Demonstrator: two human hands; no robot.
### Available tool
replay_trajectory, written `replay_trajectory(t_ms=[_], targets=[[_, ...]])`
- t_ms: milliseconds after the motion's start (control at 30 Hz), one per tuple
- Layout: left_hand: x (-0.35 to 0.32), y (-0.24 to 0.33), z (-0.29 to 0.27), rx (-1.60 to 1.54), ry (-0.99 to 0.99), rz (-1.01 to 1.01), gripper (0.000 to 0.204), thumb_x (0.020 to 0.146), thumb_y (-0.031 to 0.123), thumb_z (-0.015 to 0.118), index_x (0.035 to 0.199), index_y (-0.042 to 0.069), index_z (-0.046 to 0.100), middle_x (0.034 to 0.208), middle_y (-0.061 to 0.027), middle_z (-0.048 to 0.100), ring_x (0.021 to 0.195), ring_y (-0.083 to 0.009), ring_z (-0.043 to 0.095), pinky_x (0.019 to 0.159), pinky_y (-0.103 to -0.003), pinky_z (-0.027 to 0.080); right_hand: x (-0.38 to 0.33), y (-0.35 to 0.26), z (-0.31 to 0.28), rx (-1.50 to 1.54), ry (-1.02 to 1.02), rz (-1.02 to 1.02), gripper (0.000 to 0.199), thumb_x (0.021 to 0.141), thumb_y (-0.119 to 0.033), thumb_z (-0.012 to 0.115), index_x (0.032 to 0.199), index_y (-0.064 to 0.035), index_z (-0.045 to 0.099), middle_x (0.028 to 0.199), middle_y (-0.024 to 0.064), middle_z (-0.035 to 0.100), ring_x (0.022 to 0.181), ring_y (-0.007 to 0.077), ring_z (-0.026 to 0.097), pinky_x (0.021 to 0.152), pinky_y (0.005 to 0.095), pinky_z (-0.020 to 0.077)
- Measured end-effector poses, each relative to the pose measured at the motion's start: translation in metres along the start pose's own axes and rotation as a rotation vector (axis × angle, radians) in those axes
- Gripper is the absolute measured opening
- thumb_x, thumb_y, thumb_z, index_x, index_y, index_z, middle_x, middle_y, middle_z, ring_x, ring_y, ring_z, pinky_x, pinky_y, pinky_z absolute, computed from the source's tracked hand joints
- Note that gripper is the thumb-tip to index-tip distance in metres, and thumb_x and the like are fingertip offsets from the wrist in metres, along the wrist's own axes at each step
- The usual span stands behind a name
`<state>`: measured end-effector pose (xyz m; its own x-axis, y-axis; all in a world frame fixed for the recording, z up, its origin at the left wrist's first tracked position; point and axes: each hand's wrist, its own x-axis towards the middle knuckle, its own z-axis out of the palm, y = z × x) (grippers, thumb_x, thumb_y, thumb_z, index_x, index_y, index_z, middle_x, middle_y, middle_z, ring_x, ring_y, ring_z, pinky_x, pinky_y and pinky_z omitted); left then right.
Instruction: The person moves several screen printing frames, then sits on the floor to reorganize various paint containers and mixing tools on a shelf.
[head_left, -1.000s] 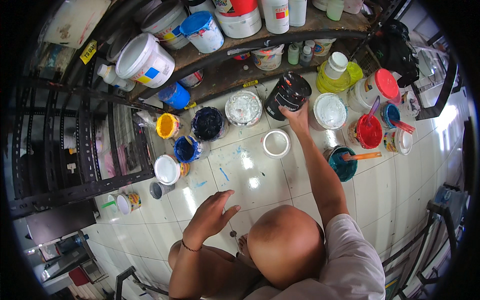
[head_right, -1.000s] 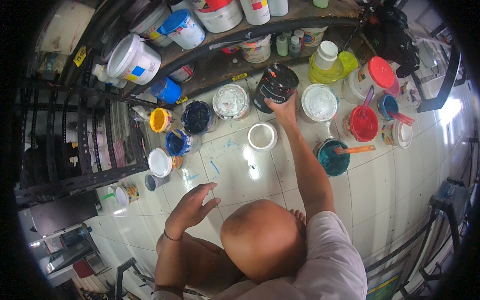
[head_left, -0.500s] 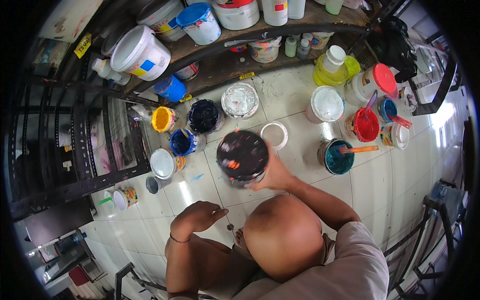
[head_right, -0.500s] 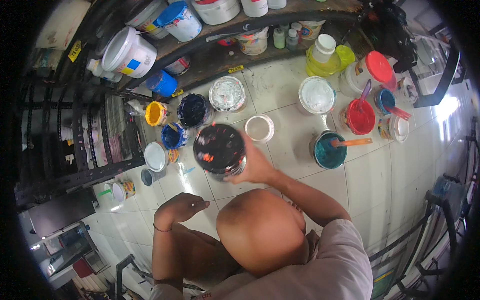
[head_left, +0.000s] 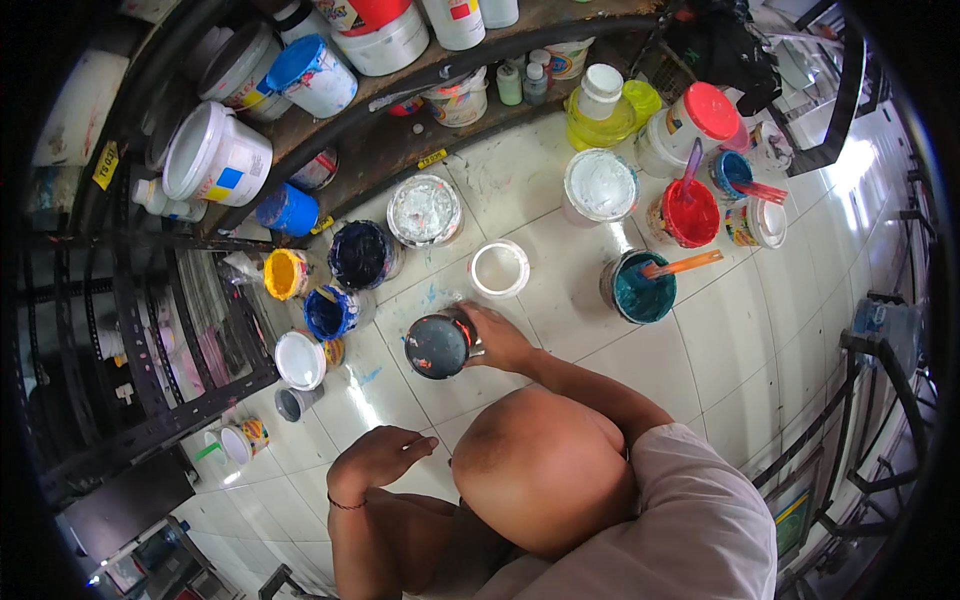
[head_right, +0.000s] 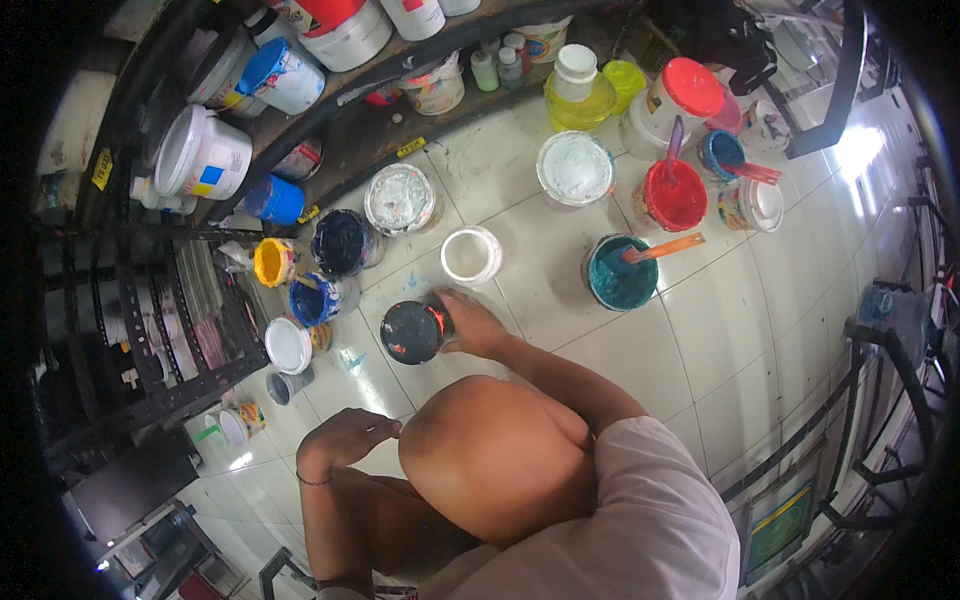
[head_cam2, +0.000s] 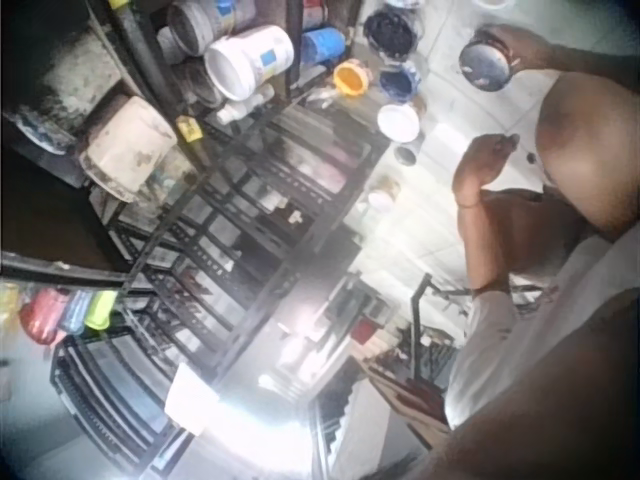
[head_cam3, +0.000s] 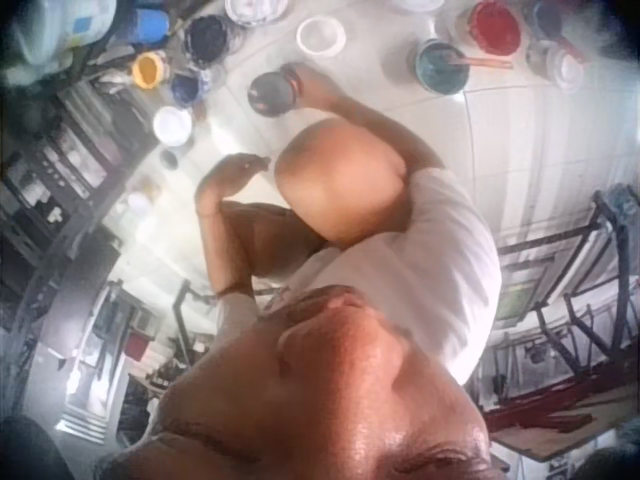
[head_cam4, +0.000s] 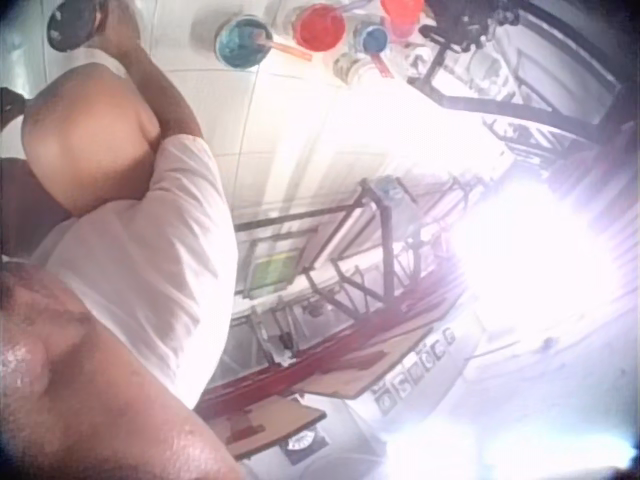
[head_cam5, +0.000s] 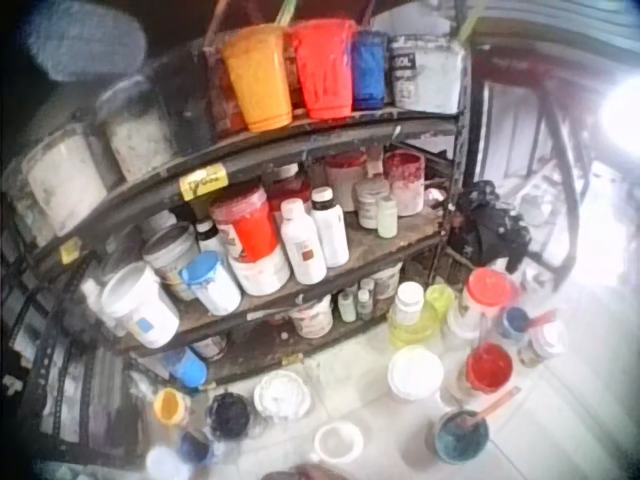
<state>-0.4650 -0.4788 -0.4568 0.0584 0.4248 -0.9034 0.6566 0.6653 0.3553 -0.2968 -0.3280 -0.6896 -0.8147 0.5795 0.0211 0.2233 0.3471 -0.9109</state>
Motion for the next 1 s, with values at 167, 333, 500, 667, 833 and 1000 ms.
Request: replay_trajectory(t_ms=[167, 333, 500, 667, 833, 1000], targets=[[-0.007, -0.009, -0.007, -0.062, 0.055, -0.003, 0.052, 0.095, 0.052, 0.047, 0.102, 0.006, 0.071, 0.088, -0.0172, 0.069, 0.083, -0.0297, 0.065, 0.08, -0.035, 0.048, -0.04, 0.061, -0.03, -0.111, 0.409, 0.565, 0.049, 0.076, -0.001, 0.058, 0.123, 0.0038, 0.046, 0.115, 0.0261, 0.055, 0.105, 0.0406, 0.054, 0.093, 0.0442, 0.0426], [-0.01, -0.006, -0.01, -0.097, 0.04, -0.073, 0.037, 0.096, 0.037, 0.053, 0.102, 0.005, 0.07, 0.102, -0.0145, 0.07, 0.096, -0.0285, 0.065, 0.085, -0.034, 0.048, -0.034, 0.044, -0.067, -0.095, 0.4, 0.768, 0.047, 0.078, -0.004, 0.058, 0.122, 0.0027, 0.043, 0.103, 0.0197, 0.056, 0.085, 0.0337, 0.059, 0.08, 0.0418, 0.0473], [-0.012, 0.006, -0.014, -0.036, 0.116, -0.096, 0.038, 0.096, 0.037, 0.052, 0.103, 0.004, 0.07, 0.101, -0.0153, 0.07, 0.094, -0.0287, 0.065, 0.084, -0.035, 0.048, 0.005, 0.055, -0.058, 0.195, 0.512, 0.527, 0.054, 0.078, -0.005, 0.06, 0.126, 0.0047, 0.039, 0.102, 0.0181, 0.055, 0.084, 0.0323, 0.058, 0.079, 0.0425, 0.0468], [-0.011, 0.004, -0.011, -0.037, 0.16, -0.077, 0.038, 0.096, 0.035, 0.051, 0.105, 0.003, 0.069, 0.101, -0.0167, 0.069, 0.094, -0.0299, 0.066, 0.084, -0.036, 0.048, 0.05, 0.103, -0.068, -0.04, 1.129, 0.573, 0.064, 0.076, -0.001, 0.059, 0.132, 0.0083, 0.03, 0.12, 0.026, 0.045, 0.107, 0.0369, 0.05, 0.092, 0.0418, 0.0417], [-0.016, 0.008, -0.006, -0.07, 0.2, -0.043, 0.037, 0.096, 0.034, 0.051, 0.106, 0.003, 0.069, 0.102, -0.0168, 0.069, 0.096, -0.03, 0.066, 0.085, -0.036, 0.048, 0.068, 0.118, -0.106, 0.018, 1.347, 0.553, 0.07, 0.077, 0.0, 0.056, 0.138, 0.0086, 0.023, 0.134, 0.0295, 0.035, 0.123, 0.0403, 0.04, 0.103, 0.0417, 0.0366], [-0.011, 0.004, -0.005, -0.032, 0.222, -0.032, 0.033, 0.096, 0.03, 0.052, 0.107, 0.003, 0.068, 0.103, -0.0162, 0.069, 0.099, -0.0288, 0.066, 0.086, -0.035, 0.048, 0.082, 0.109, -0.1, 0.146, 1.31, 0.571, 0.072, 0.077, 0.0, 0.057, 0.14, 0.007, 0.023, 0.137, 0.0289, 0.033, 0.123, 0.0404, 0.042, 0.101, 0.0404, 0.0402]])
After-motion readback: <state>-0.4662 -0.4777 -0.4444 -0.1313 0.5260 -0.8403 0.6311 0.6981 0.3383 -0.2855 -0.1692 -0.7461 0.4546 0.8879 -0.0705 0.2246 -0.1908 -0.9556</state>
